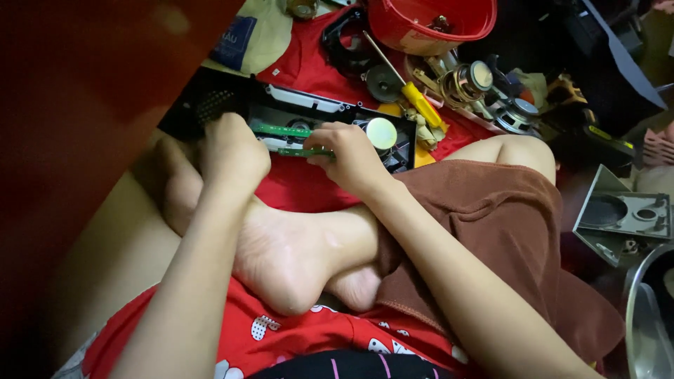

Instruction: The person sits on the floor and disassembles speaker units, using a screwdriver to remove screws and prying components off a speaker frame by hand. They handle small parts and place removed screws and pieces into a red bowl, sorting through the collected hardware at the end.

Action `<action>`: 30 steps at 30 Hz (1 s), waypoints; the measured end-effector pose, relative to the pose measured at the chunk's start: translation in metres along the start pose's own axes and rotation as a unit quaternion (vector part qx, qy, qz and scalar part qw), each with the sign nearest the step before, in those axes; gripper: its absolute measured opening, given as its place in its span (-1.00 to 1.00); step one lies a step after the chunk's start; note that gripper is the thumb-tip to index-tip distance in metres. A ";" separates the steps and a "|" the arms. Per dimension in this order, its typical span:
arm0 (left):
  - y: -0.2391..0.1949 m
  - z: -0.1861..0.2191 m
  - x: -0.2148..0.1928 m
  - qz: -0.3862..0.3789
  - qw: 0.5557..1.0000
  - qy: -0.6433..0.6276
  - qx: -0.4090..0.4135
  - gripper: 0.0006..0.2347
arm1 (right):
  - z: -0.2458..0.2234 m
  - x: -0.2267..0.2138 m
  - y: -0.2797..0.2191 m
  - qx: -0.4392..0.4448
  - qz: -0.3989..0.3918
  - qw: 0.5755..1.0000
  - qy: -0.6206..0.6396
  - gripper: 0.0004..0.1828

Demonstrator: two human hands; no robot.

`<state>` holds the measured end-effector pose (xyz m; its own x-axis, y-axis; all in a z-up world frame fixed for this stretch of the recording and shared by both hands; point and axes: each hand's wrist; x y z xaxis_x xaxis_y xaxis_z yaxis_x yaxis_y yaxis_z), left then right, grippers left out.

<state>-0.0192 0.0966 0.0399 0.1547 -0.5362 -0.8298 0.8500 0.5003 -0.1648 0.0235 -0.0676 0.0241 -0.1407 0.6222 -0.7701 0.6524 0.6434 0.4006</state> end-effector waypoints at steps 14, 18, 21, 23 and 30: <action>0.005 0.018 -0.009 -0.018 1.000 0.002 -0.003 -0.78 | 0.006 -0.019 -0.009 0.061 -0.019 0.998 0.004 -0.89; 0.004 0.020 -0.009 -0.038 0.999 0.000 0.002 -0.77 | 0.008 -0.026 -0.015 0.076 -0.024 0.997 -0.023 -0.89; 0.005 0.023 -0.005 -0.057 0.998 -0.004 0.009 -0.77 | 0.012 -0.031 -0.019 0.085 -0.044 0.994 -0.044 -0.90; 0.003 0.024 -0.003 -0.066 0.998 -0.007 0.014 -0.76 | 0.008 -0.035 -0.022 0.093 -0.050 0.993 -0.055 -0.90; 0.008 0.017 0.004 -0.072 0.996 0.030 0.044 -0.79 | -0.001 -0.040 -0.020 0.102 -0.064 0.991 -0.050 -0.87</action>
<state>-0.0032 0.0870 0.0441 0.0008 -0.5555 -0.8315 0.9026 0.3584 -0.2386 0.0149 -0.1050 0.0472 -0.1644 0.4878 -0.8573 0.7723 0.6044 0.1958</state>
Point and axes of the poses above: each hand's wrist, its own y-axis towards the middle knuckle, its own x-axis out of the palm, z = x × y, and after that the axes turned 6 degrees about z, right-handed
